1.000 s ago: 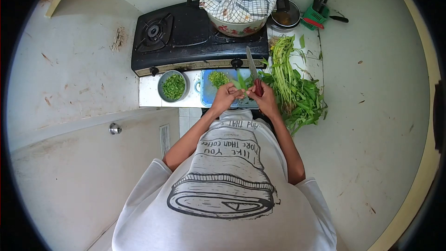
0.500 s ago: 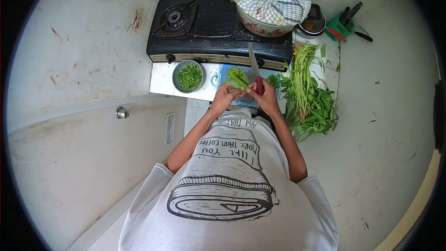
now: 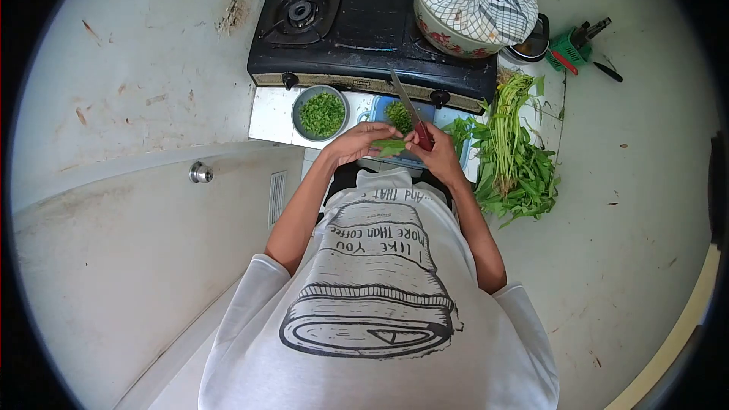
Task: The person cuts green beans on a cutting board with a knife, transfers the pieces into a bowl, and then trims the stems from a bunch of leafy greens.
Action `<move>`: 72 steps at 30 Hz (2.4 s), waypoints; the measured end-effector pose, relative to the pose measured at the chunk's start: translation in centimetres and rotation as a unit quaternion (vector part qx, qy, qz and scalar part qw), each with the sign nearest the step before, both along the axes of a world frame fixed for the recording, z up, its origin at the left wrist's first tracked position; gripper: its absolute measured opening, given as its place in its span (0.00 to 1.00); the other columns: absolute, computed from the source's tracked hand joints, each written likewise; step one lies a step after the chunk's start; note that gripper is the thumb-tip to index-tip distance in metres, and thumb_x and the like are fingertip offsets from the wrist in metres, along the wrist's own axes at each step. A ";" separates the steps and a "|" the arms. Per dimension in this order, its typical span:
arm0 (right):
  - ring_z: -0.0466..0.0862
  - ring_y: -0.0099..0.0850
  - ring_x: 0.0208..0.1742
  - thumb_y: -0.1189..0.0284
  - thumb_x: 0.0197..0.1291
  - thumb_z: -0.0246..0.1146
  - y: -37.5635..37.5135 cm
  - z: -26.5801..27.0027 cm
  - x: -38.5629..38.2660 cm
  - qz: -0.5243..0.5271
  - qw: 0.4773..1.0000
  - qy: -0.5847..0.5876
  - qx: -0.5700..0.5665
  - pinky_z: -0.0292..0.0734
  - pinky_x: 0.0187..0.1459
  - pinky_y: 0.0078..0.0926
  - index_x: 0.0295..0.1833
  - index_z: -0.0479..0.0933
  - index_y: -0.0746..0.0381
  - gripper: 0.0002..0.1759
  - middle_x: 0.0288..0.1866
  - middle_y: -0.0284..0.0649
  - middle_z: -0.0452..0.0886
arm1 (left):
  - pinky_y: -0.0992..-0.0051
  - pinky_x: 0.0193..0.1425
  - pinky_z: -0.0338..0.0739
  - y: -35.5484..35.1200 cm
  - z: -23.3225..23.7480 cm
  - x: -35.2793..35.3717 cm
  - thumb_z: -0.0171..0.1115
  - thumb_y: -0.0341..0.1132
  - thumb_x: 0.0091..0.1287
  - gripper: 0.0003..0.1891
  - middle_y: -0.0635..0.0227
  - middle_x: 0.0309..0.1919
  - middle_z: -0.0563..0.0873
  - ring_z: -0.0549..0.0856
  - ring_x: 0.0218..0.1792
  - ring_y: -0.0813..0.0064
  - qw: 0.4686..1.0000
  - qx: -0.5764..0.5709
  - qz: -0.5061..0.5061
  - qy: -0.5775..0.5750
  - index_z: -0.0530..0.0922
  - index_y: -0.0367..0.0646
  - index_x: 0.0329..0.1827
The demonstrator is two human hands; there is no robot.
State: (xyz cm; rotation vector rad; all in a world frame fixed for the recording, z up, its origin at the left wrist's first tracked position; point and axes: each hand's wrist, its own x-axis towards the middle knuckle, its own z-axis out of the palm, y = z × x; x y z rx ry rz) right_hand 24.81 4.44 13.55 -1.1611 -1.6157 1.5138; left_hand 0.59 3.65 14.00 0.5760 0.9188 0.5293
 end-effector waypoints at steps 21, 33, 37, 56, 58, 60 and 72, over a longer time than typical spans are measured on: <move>0.85 0.24 0.39 0.80 0.64 0.69 -0.9 -1.5 -2.2 -0.060 0.997 -0.050 -0.013 0.79 0.46 0.24 0.45 0.78 0.67 0.07 0.39 0.37 0.88 | 0.75 0.56 0.81 0.2 -7.0 -0.4 0.69 0.27 0.72 0.09 0.57 0.46 0.90 0.88 0.46 0.71 0.998 0.054 0.009 0.018 0.80 0.35 0.51; 0.89 0.43 0.39 0.73 0.59 0.71 -4.1 -7.5 0.0 0.003 0.984 -0.178 -0.022 0.81 0.45 0.38 0.46 0.79 0.66 0.13 0.37 0.48 0.88 | 0.64 0.51 0.82 -0.5 -13.5 -2.0 0.71 0.26 0.64 0.09 0.56 0.40 0.90 0.90 0.43 0.59 0.837 0.346 0.000 0.425 0.85 0.37 0.46; 0.89 0.45 0.41 0.70 0.59 0.72 -4.4 -9.9 -0.2 0.032 0.978 -0.202 -0.048 0.81 0.46 0.41 0.46 0.80 0.65 0.14 0.39 0.49 0.88 | 0.60 0.52 0.81 -0.3 -12.9 -1.5 0.67 0.24 0.63 0.06 0.53 0.39 0.88 0.87 0.45 0.52 0.840 0.377 0.005 0.391 0.83 0.36 0.43; 0.87 0.60 0.42 0.53 0.77 0.56 -5.1 -10.3 -1.4 0.110 0.926 -0.360 0.023 0.82 0.46 0.56 0.52 0.78 0.65 0.23 0.37 0.61 0.87 | 0.57 0.53 0.79 -1.8 -12.8 -1.2 0.66 0.29 0.65 0.05 0.58 0.39 0.84 0.83 0.45 0.52 0.703 0.519 -0.026 0.485 0.86 0.42 0.41; 0.88 0.60 0.41 0.54 0.77 0.56 -5.1 -10.4 -1.4 0.130 0.904 -0.405 0.041 0.83 0.46 0.56 0.52 0.78 0.66 0.23 0.36 0.61 0.87 | 0.57 0.54 0.79 -1.8 -12.9 -1.1 0.66 0.30 0.66 0.05 0.59 0.39 0.84 0.83 0.45 0.52 0.690 0.533 -0.032 0.490 0.87 0.43 0.42; 0.89 0.59 0.40 0.55 0.76 0.56 -4.9 -10.4 -1.8 0.159 0.884 -0.437 0.053 0.85 0.46 0.56 0.52 0.78 0.67 0.23 0.37 0.60 0.87 | 0.57 0.55 0.79 -1.8 -13.0 -1.2 0.66 0.30 0.66 0.06 0.59 0.39 0.84 0.82 0.46 0.52 0.675 0.548 -0.040 0.493 0.87 0.43 0.43; 0.89 0.57 0.38 0.61 0.72 0.57 -4.4 -12.5 -3.8 0.136 0.891 -0.422 0.098 0.85 0.43 0.54 0.46 0.78 0.69 0.19 0.35 0.58 0.87 | 0.56 0.52 0.80 -2.2 -13.6 -1.1 0.65 0.25 0.64 0.06 0.55 0.37 0.83 0.83 0.45 0.49 0.739 0.501 -0.003 0.451 0.86 0.39 0.43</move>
